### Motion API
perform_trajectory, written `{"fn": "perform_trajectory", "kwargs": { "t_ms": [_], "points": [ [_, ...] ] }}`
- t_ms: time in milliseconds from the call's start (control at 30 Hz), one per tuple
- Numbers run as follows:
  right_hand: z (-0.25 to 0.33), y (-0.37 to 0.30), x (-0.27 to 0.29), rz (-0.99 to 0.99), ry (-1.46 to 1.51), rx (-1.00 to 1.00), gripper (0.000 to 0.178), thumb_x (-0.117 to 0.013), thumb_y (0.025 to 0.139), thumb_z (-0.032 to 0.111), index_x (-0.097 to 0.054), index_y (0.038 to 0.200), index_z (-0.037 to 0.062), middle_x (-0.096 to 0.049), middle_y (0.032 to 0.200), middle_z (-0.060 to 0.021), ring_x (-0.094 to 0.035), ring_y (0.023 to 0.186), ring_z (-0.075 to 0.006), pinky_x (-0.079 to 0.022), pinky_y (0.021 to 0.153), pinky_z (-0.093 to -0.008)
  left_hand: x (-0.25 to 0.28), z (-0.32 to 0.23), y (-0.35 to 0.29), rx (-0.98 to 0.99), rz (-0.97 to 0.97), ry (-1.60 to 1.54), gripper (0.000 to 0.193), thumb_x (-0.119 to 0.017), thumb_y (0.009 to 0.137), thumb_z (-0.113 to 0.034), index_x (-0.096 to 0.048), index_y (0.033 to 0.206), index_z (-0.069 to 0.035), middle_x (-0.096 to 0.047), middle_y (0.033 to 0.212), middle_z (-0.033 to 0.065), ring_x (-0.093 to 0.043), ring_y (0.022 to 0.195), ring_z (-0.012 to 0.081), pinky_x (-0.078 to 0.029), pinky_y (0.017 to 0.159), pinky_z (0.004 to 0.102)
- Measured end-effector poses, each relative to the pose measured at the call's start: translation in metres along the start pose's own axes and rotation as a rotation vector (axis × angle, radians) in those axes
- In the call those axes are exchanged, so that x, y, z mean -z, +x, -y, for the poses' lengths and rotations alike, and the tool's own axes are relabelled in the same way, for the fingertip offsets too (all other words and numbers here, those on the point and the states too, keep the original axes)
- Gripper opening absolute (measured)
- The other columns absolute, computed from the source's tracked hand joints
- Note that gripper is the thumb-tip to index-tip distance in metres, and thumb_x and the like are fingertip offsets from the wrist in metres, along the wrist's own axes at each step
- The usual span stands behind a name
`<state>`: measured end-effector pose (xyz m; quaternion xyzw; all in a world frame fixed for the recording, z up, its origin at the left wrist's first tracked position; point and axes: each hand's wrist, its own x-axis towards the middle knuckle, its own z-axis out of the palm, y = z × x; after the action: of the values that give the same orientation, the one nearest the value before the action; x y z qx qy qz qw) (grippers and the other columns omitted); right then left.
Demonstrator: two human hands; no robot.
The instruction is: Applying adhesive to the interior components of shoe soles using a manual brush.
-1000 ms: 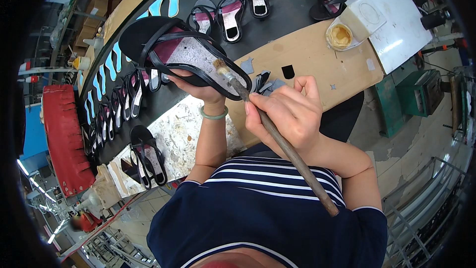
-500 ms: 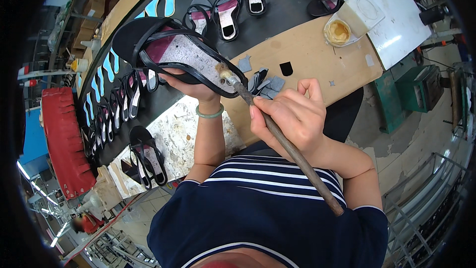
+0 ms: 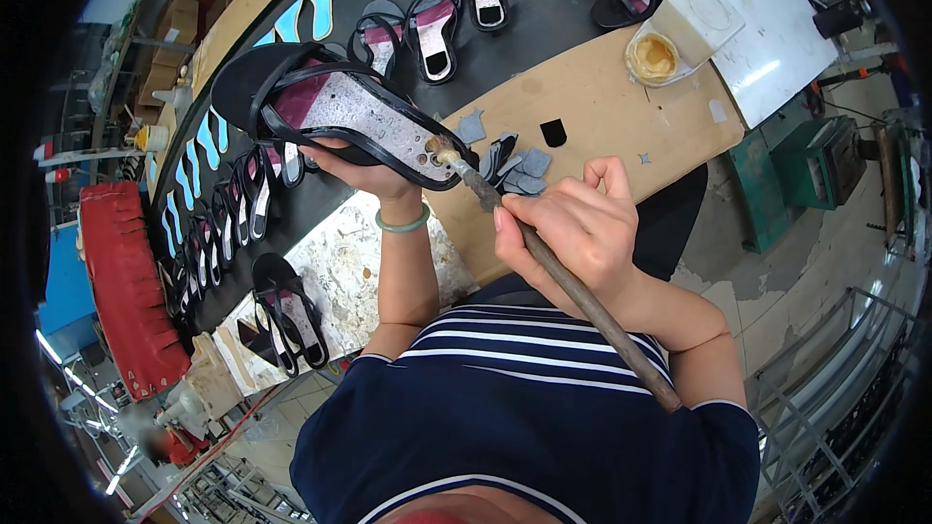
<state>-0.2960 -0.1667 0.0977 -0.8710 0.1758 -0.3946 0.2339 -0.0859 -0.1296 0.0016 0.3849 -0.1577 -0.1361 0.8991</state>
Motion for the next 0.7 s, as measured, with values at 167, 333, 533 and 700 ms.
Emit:
{"fn": "perform_trajectory", "kwargs": {
  "t_ms": [167, 333, 533, 700],
  "points": [
    [-0.001, -0.001, -0.001, -0.004, 0.003, -0.030, 0.011, -0.075, 0.071, 0.002, -0.066, 0.076, 0.0040, -0.057, 0.056, 0.0008, -0.049, 0.048, -0.0147, -0.030, 0.061, -0.0336, 0.009, 0.004, 0.002, -0.028, 0.028, 0.064, 0.059, -0.024, 0.103, -0.055, -0.034, 0.144, -0.014, -0.048, 0.133, 0.0045, -0.048, 0.123, 0.0169, -0.039, 0.106, 0.0357],
    [-0.001, 0.006, 0.004, 0.029, 0.030, -0.100, 0.012, -0.073, 0.074, 0.001, -0.063, 0.068, 0.0051, -0.055, 0.054, 0.0001, -0.047, 0.046, -0.0154, -0.031, 0.061, -0.0330, 0.008, 0.010, 0.006, -0.033, -0.002, 0.015, 0.059, -0.023, 0.103, -0.056, -0.041, 0.139, -0.013, -0.052, 0.130, 0.0046, -0.051, 0.120, 0.0176, -0.040, 0.104, 0.0362],
    [-0.015, 0.017, 0.007, -0.026, 0.518, -0.635, 0.007, -0.070, 0.085, 0.003, -0.070, 0.087, -0.0041, -0.066, 0.065, -0.0069, -0.056, 0.056, -0.0145, -0.045, 0.058, -0.0250, 0.016, 0.021, 0.018, 0.221, 0.115, -0.109, 0.061, -0.026, 0.103, -0.058, -0.050, 0.128, -0.009, -0.059, 0.115, 0.0034, -0.058, 0.104, 0.0155, -0.047, 0.093, 0.0318],
    [-0.035, 0.043, -0.011, 0.031, 0.414, -0.271, 0.012, -0.073, 0.082, 0.002, -0.070, 0.091, -0.0063, -0.066, 0.072, -0.0105, -0.061, 0.068, -0.0177, -0.047, 0.060, -0.0276, -0.007, 0.020, 0.000, 0.285, 0.067, -0.063, 0.062, -0.025, 0.102, -0.060, -0.051, 0.128, -0.010, -0.059, 0.115, 0.0048, -0.059, 0.103, 0.0165, -0.049, 0.090, 0.0325]
  ]
}}
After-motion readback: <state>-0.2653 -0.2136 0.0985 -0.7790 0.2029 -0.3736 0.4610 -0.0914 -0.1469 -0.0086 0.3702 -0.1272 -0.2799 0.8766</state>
